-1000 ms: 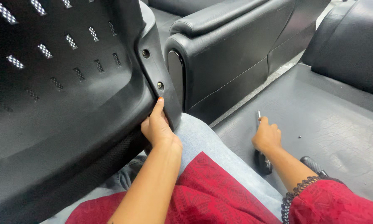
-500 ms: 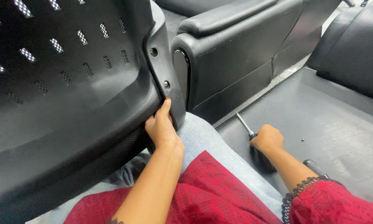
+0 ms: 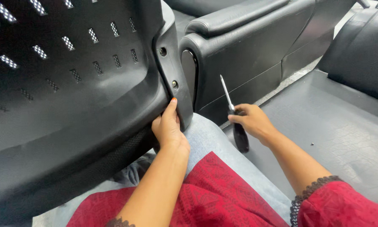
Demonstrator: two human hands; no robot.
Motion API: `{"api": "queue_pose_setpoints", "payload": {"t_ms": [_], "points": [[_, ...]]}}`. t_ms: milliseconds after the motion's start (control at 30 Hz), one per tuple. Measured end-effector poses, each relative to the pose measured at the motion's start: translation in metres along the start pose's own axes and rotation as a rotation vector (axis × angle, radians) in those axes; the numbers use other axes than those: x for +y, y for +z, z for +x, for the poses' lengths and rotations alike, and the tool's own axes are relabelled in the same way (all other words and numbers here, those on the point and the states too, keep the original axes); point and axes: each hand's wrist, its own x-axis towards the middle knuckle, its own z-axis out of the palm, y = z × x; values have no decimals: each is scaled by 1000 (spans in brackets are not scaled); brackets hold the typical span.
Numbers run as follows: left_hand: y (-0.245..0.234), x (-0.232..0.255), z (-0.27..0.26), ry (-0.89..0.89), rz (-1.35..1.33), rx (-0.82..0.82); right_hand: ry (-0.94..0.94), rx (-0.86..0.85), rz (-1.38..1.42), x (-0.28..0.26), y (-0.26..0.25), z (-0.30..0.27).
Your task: The person assembles a black office chair by inserting and tightening screws into the armrests using a screwdriver. They align the armrests, insert screws, and tighten them to secure the parts.
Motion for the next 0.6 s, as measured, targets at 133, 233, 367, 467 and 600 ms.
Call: {"api": "queue_pose_setpoints", "payload": {"t_ms": [133, 233, 367, 467, 600], "points": [[0, 5, 4, -102, -12, 48, -39, -184, 130, -74, -5, -35], [1, 6, 3, -114, 7, 57, -79, -251, -23, -113, -7, -61], [1, 5, 5, -93, 9, 69, -146, -209, -220, -142, -12, -79], [0, 2, 8, -84, 2, 62, -128, -180, -287, -150, -13, -87], [-5, -1, 16, -94, -3, 87, -111, -175, -335, -155, -11, -90]]}}
